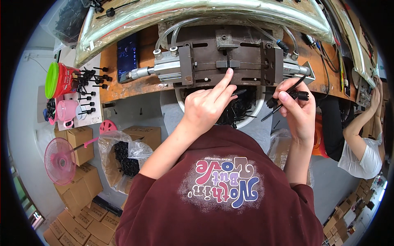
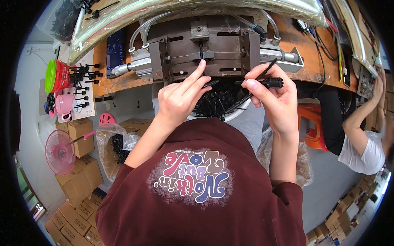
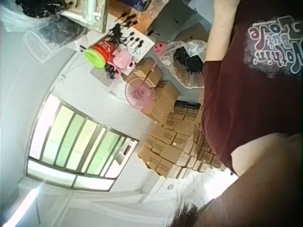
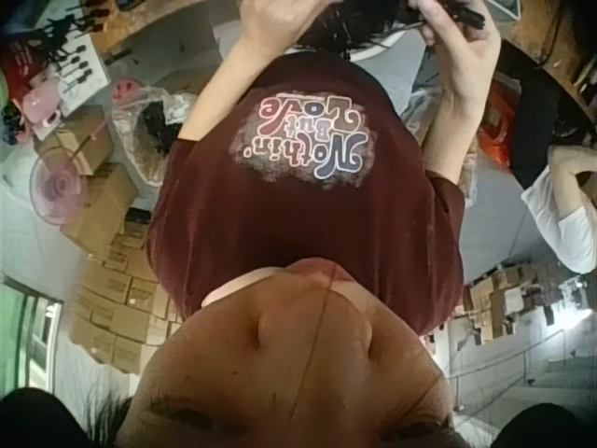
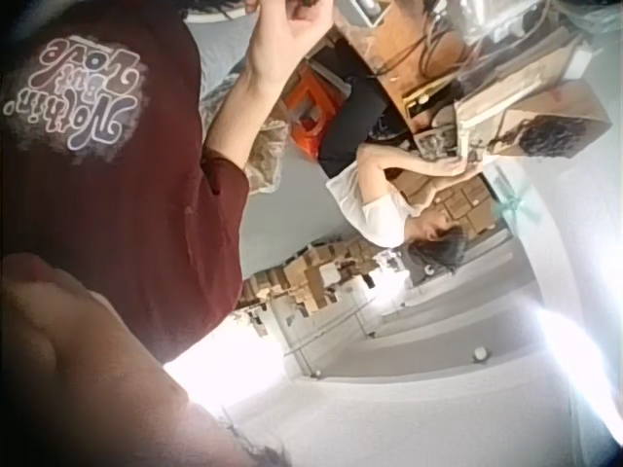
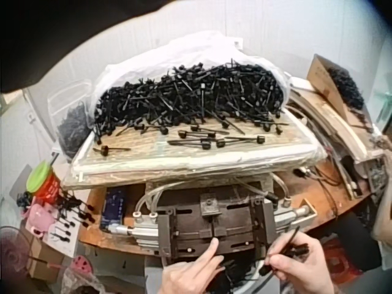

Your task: Assembling small black plastic parts using a pneumatic jig.

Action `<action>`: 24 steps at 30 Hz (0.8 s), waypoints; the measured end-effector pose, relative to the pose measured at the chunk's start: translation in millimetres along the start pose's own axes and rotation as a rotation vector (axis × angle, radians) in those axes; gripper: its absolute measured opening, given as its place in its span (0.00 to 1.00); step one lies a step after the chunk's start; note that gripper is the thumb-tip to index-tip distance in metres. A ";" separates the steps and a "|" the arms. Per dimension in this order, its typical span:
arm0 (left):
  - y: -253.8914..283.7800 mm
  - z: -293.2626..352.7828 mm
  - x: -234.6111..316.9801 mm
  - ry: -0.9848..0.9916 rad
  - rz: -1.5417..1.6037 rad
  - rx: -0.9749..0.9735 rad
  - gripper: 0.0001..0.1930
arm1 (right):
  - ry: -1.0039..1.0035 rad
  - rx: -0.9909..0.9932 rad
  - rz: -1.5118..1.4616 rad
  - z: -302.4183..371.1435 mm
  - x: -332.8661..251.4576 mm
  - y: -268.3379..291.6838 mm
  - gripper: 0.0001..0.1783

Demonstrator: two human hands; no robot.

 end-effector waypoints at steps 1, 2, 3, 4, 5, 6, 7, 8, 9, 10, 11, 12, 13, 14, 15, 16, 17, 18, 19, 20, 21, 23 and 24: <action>-0.8 -1.6 -0.4 0.004 -0.014 -0.008 0.13 | -0.004 -0.003 0.000 1.0 1.2 -0.1 0.09; -0.5 -4.4 -0.4 0.009 -0.029 -0.016 0.12 | -0.008 -0.007 0.001 1.6 2.4 -0.4 0.09; 0.0 -7.2 -0.5 0.014 -0.043 -0.024 0.12 | -0.015 -0.009 -0.006 2.1 3.8 -0.6 0.08; 0.4 -9.2 -1.0 0.009 -0.041 -0.025 0.12 | -0.022 -0.011 -0.012 2.4 5.2 -1.0 0.08; 0.7 -10.9 -1.6 0.004 -0.039 -0.025 0.11 | -0.029 -0.013 -0.019 2.6 6.2 -1.6 0.08; 0.9 -12.1 -1.8 -0.001 -0.036 -0.024 0.11 | -0.033 -0.014 -0.030 2.8 6.5 -2.3 0.08; 0.9 -12.4 -2.0 0.004 -0.037 -0.032 0.11 | -0.037 -0.014 -0.042 2.8 6.6 -3.4 0.08; 0.8 -12.6 -2.2 0.010 -0.037 -0.040 0.11 | -0.042 -0.015 -0.054 2.8 6.8 -4.2 0.08; 0.6 -12.7 -2.5 0.014 -0.036 -0.048 0.11 | -0.052 -0.015 -0.080 2.8 7.0 -4.7 0.08; 0.8 -12.9 -2.7 0.014 -0.032 -0.046 0.11 | -0.062 -0.014 -0.107 2.8 7.3 -5.0 0.08; 1.0 -13.0 -3.0 0.015 -0.027 -0.044 0.11 | -0.072 -0.014 -0.133 2.8 7.7 -5.5 0.08; 1.4 -13.6 -3.0 0.014 -0.022 -0.043 0.10 | -0.076 -0.019 -0.164 2.5 8.3 -5.9 0.08; 2.2 -14.1 -3.0 0.016 -0.022 -0.048 0.10 | -0.080 -0.023 -0.195 1.6 9.3 -6.4 0.08; 3.5 -14.6 -2.8 0.019 -0.022 -0.053 0.10 | -0.084 -0.028 -0.227 0.8 10.5 -7.1 0.09; 4.0 -15.8 -2.5 0.018 -0.019 -0.058 0.10 | -0.098 -0.029 -0.250 0.2 12.4 -7.5 0.09; 5.2 -16.7 -2.8 0.032 0.016 -0.059 0.11 | -0.112 -0.029 -0.272 -0.4 14.6 -8.4 0.09; 6.7 -17.4 -2.6 0.046 0.050 -0.059 0.12 | -0.126 -0.029 -0.295 -0.3 16.1 -9.6 0.09; 8.9 -18.2 -1.8 0.062 0.080 -0.059 0.12 | -0.140 -0.034 -0.308 -0.5 16.6 -11.4 0.09; 13.0 -19.1 1.1 0.052 0.209 0.004 0.14 | -0.153 -0.039 -0.321 -0.6 17.0 -13.3 0.08; 17.6 -19.7 5.0 0.042 0.339 0.067 0.15 | -0.167 -0.044 -0.333 -0.7 17.5 -15.6 0.08; 23.4 -20.4 10.0 0.031 0.470 0.131 0.17 | -0.181 -0.049 -0.359 0.1 17.7 -19.3 0.08; 29.8 -29.4 27.7 0.056 0.610 0.084 0.21 | -0.206 -0.079 -0.367 0.9 17.6 -28.7 0.07; 29.9 -31.9 32.9 0.035 0.638 0.063 0.21 | -0.217 -0.099 -0.369 0.2 16.7 -32.3 0.07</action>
Point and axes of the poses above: each hand's wrist, its own z-axis away from the middle knuckle, its own y-axis out of the back of the hand, x = y × z, the point moved 4 cm from there along -z, towards the middle knuckle, and after that the axes turned 9 degrees about z, right-handed, at the moved point
